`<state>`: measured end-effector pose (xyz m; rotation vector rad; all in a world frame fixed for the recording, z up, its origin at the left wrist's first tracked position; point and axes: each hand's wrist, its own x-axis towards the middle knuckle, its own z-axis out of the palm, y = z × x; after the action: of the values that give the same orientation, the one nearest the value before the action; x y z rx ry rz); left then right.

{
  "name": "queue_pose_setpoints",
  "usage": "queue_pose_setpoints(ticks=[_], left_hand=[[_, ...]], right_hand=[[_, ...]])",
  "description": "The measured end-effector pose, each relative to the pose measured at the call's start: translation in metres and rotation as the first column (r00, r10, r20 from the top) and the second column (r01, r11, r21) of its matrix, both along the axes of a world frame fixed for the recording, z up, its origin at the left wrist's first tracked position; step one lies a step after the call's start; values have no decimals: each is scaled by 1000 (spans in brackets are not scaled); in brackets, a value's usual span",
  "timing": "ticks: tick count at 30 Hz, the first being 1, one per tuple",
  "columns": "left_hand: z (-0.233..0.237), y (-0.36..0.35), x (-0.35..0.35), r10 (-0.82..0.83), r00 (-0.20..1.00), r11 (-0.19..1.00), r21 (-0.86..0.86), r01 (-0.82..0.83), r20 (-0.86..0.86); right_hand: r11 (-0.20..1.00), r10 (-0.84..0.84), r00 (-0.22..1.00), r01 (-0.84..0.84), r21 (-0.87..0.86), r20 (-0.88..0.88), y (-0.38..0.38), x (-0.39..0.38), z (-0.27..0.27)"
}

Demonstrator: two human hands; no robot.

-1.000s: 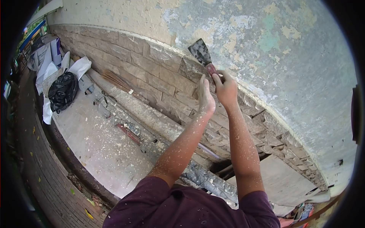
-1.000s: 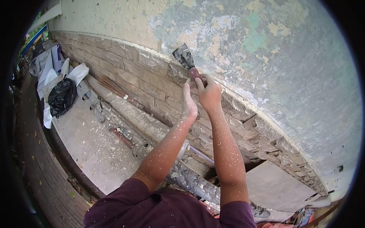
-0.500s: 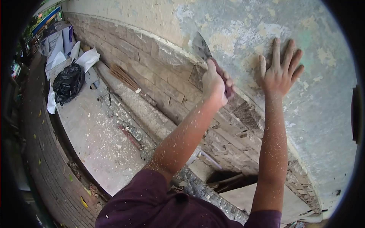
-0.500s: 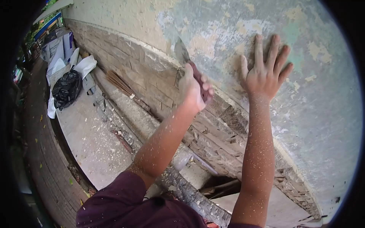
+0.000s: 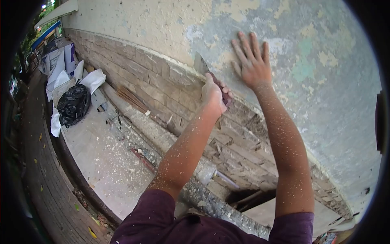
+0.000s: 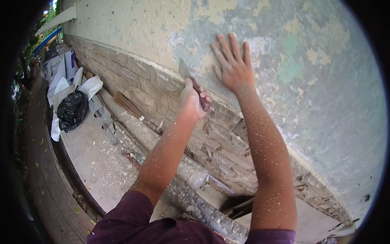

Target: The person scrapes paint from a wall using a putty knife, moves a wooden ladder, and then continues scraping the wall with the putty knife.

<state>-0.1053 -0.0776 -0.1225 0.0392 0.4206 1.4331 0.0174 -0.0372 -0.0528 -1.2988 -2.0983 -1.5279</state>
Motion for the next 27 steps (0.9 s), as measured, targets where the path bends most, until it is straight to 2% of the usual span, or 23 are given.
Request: queue_pose_setpoints(ticks=[2, 5, 7, 9, 10, 11, 13, 14, 15, 17, 18, 19, 21, 22, 25, 27], left_hand=[[-4, 24, -17, 29, 1000, 1000, 7, -29, -11], [4, 22, -22, 5, 998, 1000, 24, -7, 63], [15, 8, -28, -44, 997, 999, -10, 45, 61], [14, 6, -28, -90, 995, 996, 6, 90, -38], [10, 19, -29, -63, 997, 998, 12, 63, -49], [3, 18, -26, -74, 996, 997, -4, 73, -44], [12, 15, -25, -34, 996, 998, 50, 30, 81], [11, 4, -22, -127, 992, 992, -11, 127, -6], [13, 8, -26, -127, 992, 992, 3, 128, -22], [3, 18, -33, -73, 996, 994, 76, 76, -51], [2, 41, -46, 67, 998, 998, 17, -67, -5], [-2, 37, -45, 67, 998, 998, 8, -67, -9], [-3, 30, -36, -14, 998, 1000, 14, 13, 64], [3, 4, -26, -77, 997, 997, 7, 77, 18], [4, -8, -19, -139, 989, 990, 6, 139, 47], [6, -2, -16, -123, 988, 992, -11, 124, 91]], right_hand=[[997, 81, 990, -79, 26, -116, 8, -19, -6], [995, 83, 984, -73, 69, -157, 13, -28, -11], [997, 39, 990, -30, 70, -138, 14, -30, -9], [995, 75, 986, -63, 81, -148, 14, -27, -12], [996, 42, 990, -31, 80, -137, 12, -28, -11], [998, 30, 991, -21, 64, -134, 12, -28, -15], [995, 51, 989, -38, 94, -138, 14, -27, -12], [995, 55, 988, -42, 92, -145, 15, -27, -12], [993, 57, 986, -40, 108, -158, 18, -28, -10], [996, 62, 986, -51, 79, -152, 18, -26, -14], [997, 59, 986, -48, 68, -155, 16, -25, -17], [996, 57, 986, -46, 71, -157, 15, -25, -17], [996, 61, 986, -49, 81, -155, 14, -26, -13], [997, 42, 987, -31, 77, -153, 13, -27, -13], [996, 36, 987, -22, 90, -154, 14, -27, -15], [995, 43, 989, -29, 96, -142, 15, -27, -14]])
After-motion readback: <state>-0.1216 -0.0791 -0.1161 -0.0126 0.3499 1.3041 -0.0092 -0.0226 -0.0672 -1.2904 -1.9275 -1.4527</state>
